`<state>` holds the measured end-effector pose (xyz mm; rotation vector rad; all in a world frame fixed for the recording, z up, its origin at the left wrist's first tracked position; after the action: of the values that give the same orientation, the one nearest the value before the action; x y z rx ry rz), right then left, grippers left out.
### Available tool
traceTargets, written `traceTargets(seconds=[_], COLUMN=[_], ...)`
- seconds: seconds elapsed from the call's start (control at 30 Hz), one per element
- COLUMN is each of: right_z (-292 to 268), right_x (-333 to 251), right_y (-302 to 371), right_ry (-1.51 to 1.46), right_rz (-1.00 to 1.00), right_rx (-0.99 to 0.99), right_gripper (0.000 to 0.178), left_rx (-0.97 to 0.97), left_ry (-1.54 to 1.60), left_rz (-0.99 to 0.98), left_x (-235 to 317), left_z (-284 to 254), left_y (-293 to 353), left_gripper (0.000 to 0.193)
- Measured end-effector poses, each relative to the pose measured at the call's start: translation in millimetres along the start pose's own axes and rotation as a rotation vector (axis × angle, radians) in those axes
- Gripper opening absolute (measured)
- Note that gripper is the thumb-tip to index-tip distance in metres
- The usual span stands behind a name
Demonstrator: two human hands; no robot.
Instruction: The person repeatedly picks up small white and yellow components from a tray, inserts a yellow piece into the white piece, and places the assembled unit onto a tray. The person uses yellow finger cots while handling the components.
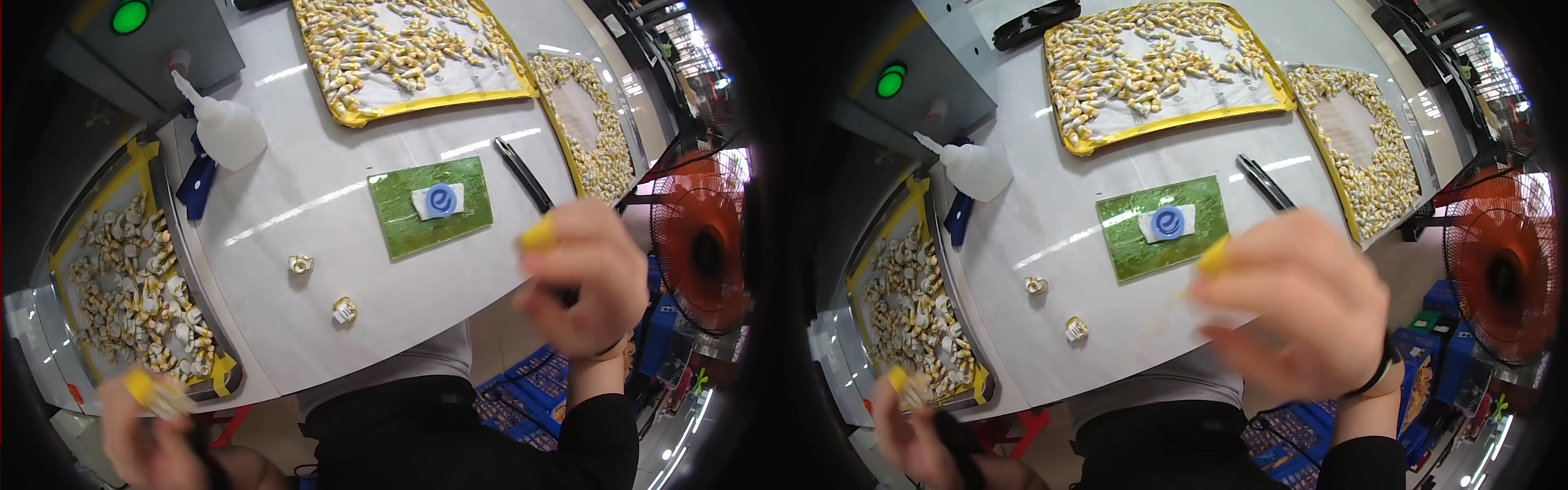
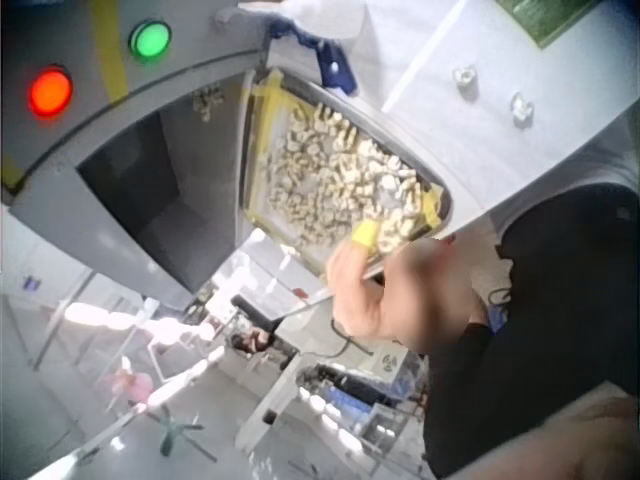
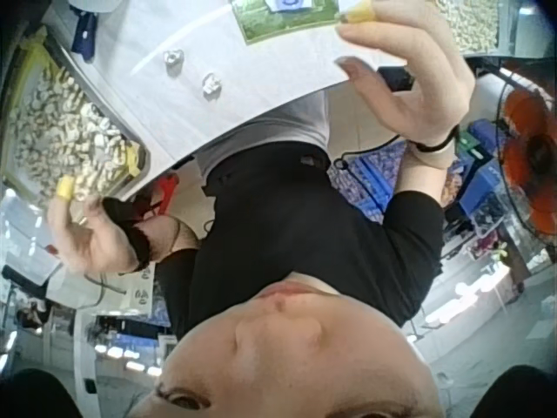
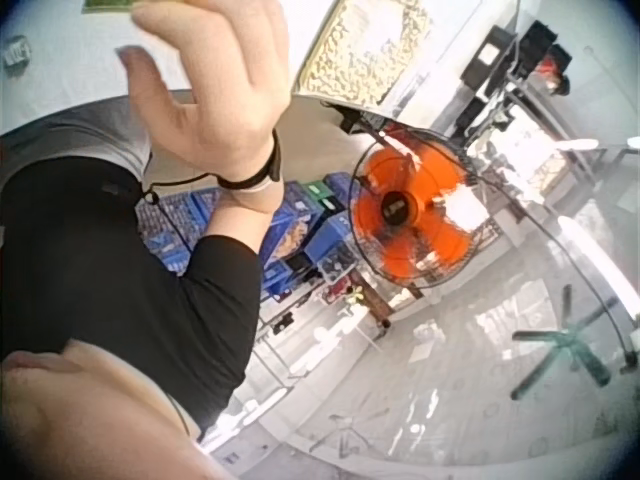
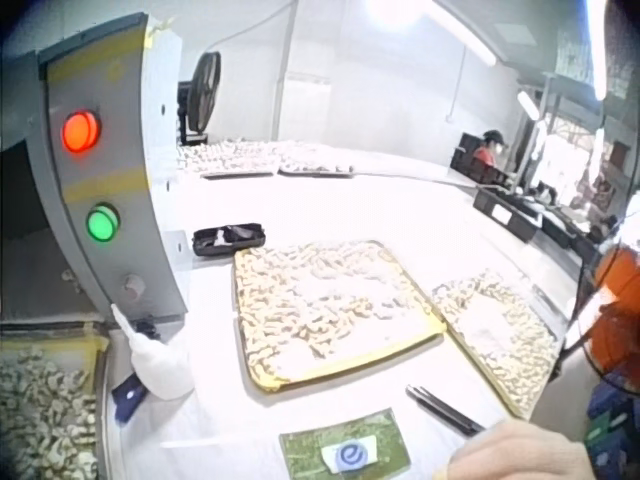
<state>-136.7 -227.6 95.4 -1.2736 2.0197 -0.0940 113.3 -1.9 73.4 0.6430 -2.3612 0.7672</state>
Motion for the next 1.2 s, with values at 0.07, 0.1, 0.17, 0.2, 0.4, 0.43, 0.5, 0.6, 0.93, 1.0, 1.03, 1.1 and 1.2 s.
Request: traceTargets(seconds=[0.07,0.1,0.17,0.2,0.4,0.43,0.5,0.6,0.93,1.0,1.03,1.1,1.2], right_z=[-16.9,-19.4,-13.3,-8.9,37.7,47.7,64.4,65.0,28.0,27.0,28.9,32.7,28.4], right_x=[15.6,28.2,51.8,65.2,119.1,126.8,139.6,142.0,84.9,70.1,63.3,49.2,35.0], right_y=[-12.6,-20.2,-37.4,-43.7,-92.9,-99.0,-106.6,-105.9,-70.5,-53.5,-45.4,-32.7,-24.4], right_ry=[0.203,0.249,0.337,0.388,0.275,0.245,0.187,0.305,-0.101,-0.316,-0.383,-0.326,-0.094], right_rz=[0.036,0.035,0.02,-0.024,-0.176,-0.145,-0.079,-0.151,0.026,0.129,0.182,0.169,0.066], right_rx=[-0.026,-0.043,-0.098,-0.126,-0.273,-0.308,-0.378,-0.321,-0.142,-0.153,-0.167,-0.275,-0.273], right_gripper=[0.027,0.024,0.018,0.016,0.014,0.014,0.013,0.009,0.005,0.007,0.009,0.012,0.01], left_rx=[-0.175,-0.138,-0.066,-0.103,-0.584,-0.557,-0.572,-0.616,-0.336,-0.288,-0.33,-0.419,-0.39], left_ry=[-0.42,-0.549,-0.807,-0.631,-0.286,-0.286,-0.294,-0.281,0.588,0.839,0.905,1.044,1.208], left_rz=[-0.074,-0.021,0.083,0.177,0.25,0.212,0.141,0.063,-0.12,-0.3,-0.314,-0.34,-0.496], left_x=[-11.7,-1.9,23.6,46.2,105.7,102.0,95.5,85.8,68.8,57.0,55.4,53.0,46.8], left_z=[-4.1,-3.4,6.5,21.6,149.4,153.8,155.0,159.4,103.9,98.7,101.9,109.7,122.8], left_y=[-31.4,-38.1,-41.1,-38.2,9.9,10.7,7.8,2.1,-6.1,3.3,6.1,11.5,21.1], left_gripper=[0.028,0.028,0.029,0.029,0.04,0.035,0.029,0.024,0.027,0.023,0.022,0.02,0.016])
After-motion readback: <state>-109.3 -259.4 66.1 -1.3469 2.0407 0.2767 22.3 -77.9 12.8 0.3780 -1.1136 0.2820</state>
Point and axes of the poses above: each hand's wrist, its own y-axis away from the middle knuckle, its own z-axis out of the palm, x = y × z, the point moved 9 cm from there along -y, towards the middle knuckle, and after that the axes turned 2 degrees about -y, right-handed, at the moved point
